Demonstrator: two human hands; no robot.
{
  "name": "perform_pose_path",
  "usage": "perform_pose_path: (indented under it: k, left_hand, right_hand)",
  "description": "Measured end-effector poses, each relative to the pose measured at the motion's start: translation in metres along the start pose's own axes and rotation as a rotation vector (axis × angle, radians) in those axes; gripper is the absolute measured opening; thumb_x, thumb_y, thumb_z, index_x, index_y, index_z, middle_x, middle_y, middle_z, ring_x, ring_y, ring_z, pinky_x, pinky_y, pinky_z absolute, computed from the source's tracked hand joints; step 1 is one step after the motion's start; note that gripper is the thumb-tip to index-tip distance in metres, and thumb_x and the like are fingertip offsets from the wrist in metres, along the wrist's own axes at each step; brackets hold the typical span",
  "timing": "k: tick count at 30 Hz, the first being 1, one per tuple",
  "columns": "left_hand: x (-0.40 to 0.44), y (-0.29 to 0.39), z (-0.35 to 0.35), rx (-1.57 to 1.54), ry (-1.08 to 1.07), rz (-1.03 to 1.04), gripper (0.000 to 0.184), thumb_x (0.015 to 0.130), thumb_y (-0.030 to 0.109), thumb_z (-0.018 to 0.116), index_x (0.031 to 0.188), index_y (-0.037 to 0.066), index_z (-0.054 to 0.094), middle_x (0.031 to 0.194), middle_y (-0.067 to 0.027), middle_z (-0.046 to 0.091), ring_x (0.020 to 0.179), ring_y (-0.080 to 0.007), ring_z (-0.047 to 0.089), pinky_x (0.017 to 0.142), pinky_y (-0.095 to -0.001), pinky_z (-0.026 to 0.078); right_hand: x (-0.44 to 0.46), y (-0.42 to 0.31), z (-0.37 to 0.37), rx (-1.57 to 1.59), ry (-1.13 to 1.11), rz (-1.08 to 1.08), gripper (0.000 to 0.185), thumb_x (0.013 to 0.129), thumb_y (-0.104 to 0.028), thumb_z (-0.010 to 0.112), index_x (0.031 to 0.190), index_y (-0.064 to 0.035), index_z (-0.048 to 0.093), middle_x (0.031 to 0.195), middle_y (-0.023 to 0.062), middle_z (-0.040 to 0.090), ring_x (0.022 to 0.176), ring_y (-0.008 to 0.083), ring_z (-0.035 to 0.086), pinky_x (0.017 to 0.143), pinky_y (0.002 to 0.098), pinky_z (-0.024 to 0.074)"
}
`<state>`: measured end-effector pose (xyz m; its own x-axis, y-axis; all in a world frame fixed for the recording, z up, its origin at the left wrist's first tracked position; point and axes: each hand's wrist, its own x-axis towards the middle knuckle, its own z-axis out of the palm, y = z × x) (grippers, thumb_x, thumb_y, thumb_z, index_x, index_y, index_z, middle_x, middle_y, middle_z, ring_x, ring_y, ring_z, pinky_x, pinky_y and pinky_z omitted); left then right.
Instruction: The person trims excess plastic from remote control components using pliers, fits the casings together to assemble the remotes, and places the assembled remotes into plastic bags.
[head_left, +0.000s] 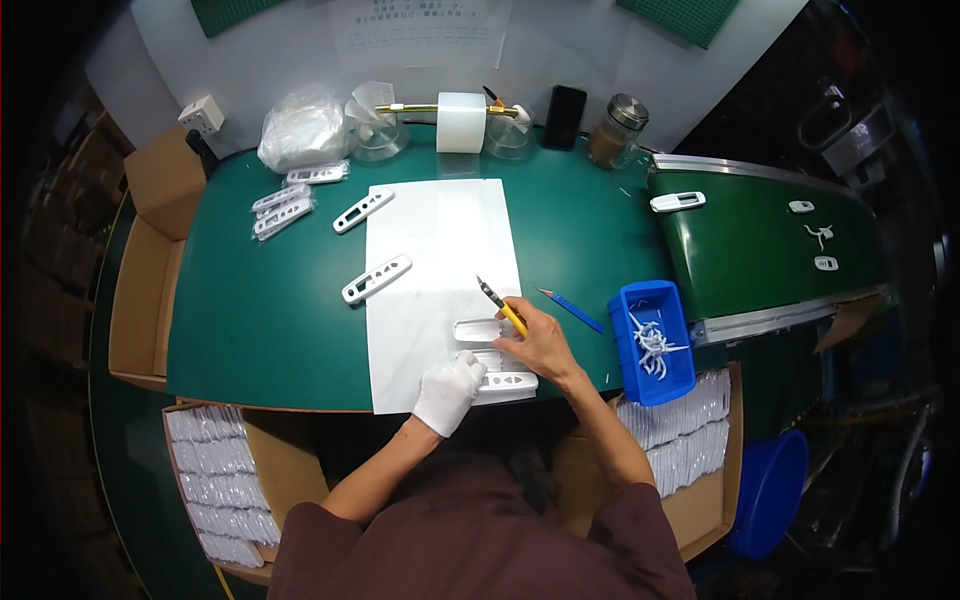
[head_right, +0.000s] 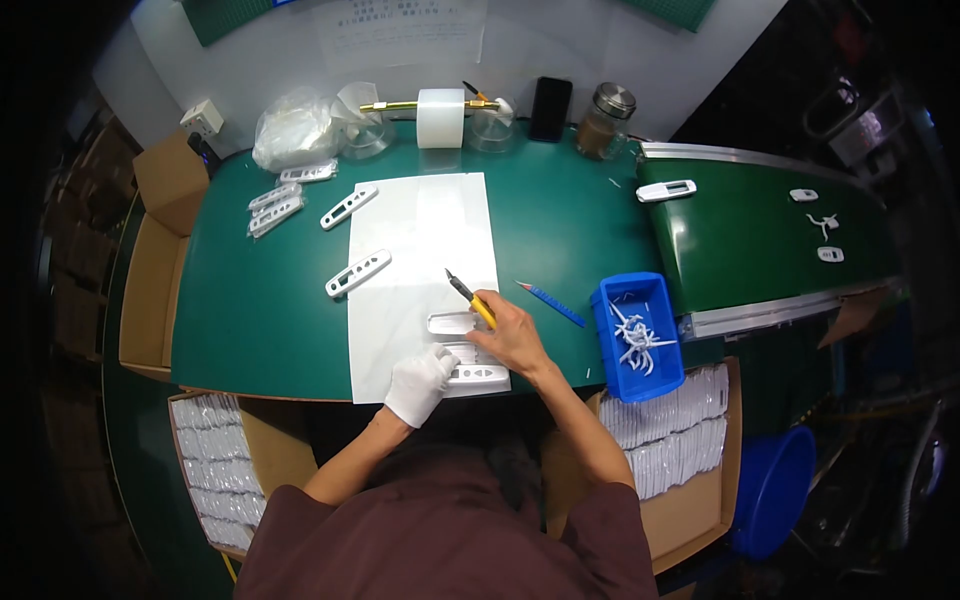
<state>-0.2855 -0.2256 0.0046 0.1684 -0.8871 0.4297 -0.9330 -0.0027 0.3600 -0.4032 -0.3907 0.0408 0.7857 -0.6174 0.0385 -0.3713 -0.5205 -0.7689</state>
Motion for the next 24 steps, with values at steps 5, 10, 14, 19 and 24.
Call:
perform_pose_path:
  k: [5, 10, 14, 19, 24]
  left_hand:
    - [0.0, 0.0, -0.001, -0.001, -0.055, -0.024, 0.013, 0.075, 0.005, 0.064, 0.086, 0.011, 0.064, 0.082, -0.0067, 0.061, 0.071, -0.0255, 0.065, 0.059, -0.0369, 0.052]
    - [-0.002, -0.008, 0.002, -0.165, -0.067, -0.074, 0.019, 0.075, 0.004, 0.066, 0.092, 0.01, 0.067, 0.087, -0.0083, 0.064, 0.074, -0.0292, 0.066, 0.064, -0.0393, 0.053]
    - [0.005, -0.004, -0.005, -0.259, -0.022, -0.134, 0.02, 0.075, 0.005, 0.069, 0.094, 0.01, 0.067, 0.092, -0.0089, 0.067, 0.078, -0.0312, 0.066, 0.068, -0.0402, 0.053]
    - [0.009, 0.004, -0.017, -0.276, -0.047, -0.205, 0.02, 0.079, 0.015, 0.074, 0.097, 0.009, 0.067, 0.093, -0.0111, 0.067, 0.082, -0.0318, 0.066, 0.068, -0.0404, 0.053]
    - [0.009, -0.008, -0.038, -0.275, -0.044, -0.366, 0.032, 0.084, 0.035, 0.076, 0.099, 0.009, 0.065, 0.091, -0.0148, 0.066, 0.08, -0.0342, 0.066, 0.067, -0.0426, 0.052]
  right_hand:
    - [0.003, -0.001, 0.005, -0.022, -0.008, 0.026, 0.057, 0.073, -0.012, 0.081, 0.124, -0.0021, 0.056, 0.104, 0.0101, 0.068, 0.079, 0.0228, 0.063, 0.075, 0.0332, 0.0529]
    - [0.004, -0.005, 0.003, -0.068, 0.046, -0.04, 0.051, 0.077, -0.016, 0.079, 0.12, -0.0003, 0.057, 0.105, 0.0154, 0.064, 0.091, 0.0329, 0.065, 0.08, 0.0369, 0.0523]
    - [-0.001, 0.003, -0.001, 0.003, 0.18, -0.024, 0.037, 0.084, -0.019, 0.075, 0.113, -0.0004, 0.061, 0.094, 0.0063, 0.064, 0.075, 0.0176, 0.06, 0.072, 0.0286, 0.0491]
    - [-0.019, 0.016, -0.012, 0.27, 0.195, 0.216, 0.031, 0.089, -0.019, 0.071, 0.113, -0.0012, 0.062, 0.085, 0.003, 0.066, 0.076, 0.0122, 0.061, 0.071, 0.0277, 0.0497]
    - [-0.03, 0.034, -0.039, 0.422, 0.311, 0.324, 0.031, 0.091, -0.018, 0.07, 0.117, -0.0017, 0.062, 0.077, -0.0006, 0.06, 0.061, 0.0061, 0.054, 0.053, 0.0216, 0.0441]
